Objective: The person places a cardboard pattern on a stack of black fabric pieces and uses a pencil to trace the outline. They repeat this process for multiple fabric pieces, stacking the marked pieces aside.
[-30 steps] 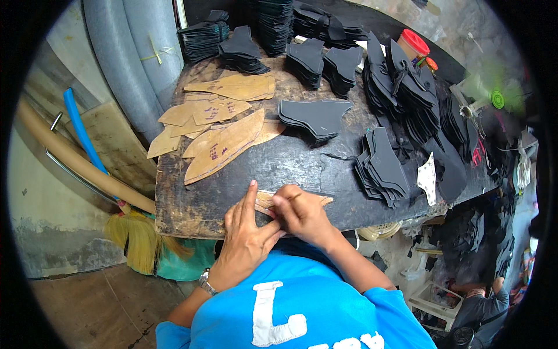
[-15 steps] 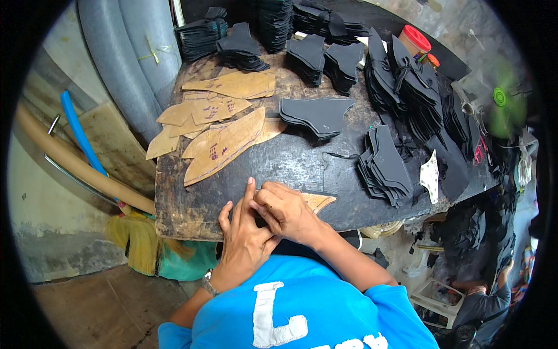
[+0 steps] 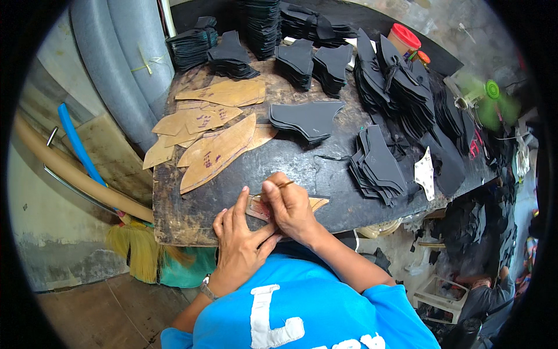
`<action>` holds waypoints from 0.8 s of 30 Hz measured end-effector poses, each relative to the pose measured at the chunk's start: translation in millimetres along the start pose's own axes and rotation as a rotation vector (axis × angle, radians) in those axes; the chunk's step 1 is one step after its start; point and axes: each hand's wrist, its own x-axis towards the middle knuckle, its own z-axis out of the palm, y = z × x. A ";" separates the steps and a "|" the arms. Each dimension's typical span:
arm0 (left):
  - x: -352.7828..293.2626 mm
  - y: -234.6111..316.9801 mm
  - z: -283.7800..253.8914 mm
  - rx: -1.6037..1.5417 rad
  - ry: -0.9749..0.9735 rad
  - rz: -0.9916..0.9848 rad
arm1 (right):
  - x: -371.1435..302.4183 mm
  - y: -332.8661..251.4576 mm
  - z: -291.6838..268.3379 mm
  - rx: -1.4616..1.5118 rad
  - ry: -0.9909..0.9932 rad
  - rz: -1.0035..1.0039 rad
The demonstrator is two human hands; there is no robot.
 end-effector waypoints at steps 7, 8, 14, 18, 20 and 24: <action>1.4 3.4 -4.8 -0.008 -0.025 -0.026 | -0.6 -11.5 -15.3 -0.043 0.268 -0.233; 1.8 3.4 -4.8 -0.010 -0.032 -0.023 | -5.8 -14.5 -24.8 -0.134 0.232 -0.181; 3.3 0.6 -8.5 0.054 -0.060 0.057 | -41.2 -24.4 -73.5 -0.727 -0.026 -0.114; 20.0 -6.8 -26.7 0.062 -0.152 0.161 | -53.4 -28.8 -78.3 -0.690 -0.066 -0.032; 40.3 -13.0 -37.5 0.026 -0.189 0.191 | -54.4 -31.5 -81.6 -0.550 -0.098 0.145; 99.4 -27.1 -49.3 -0.012 -0.042 0.262 | -57.9 -39.9 -111.3 -0.323 0.084 0.172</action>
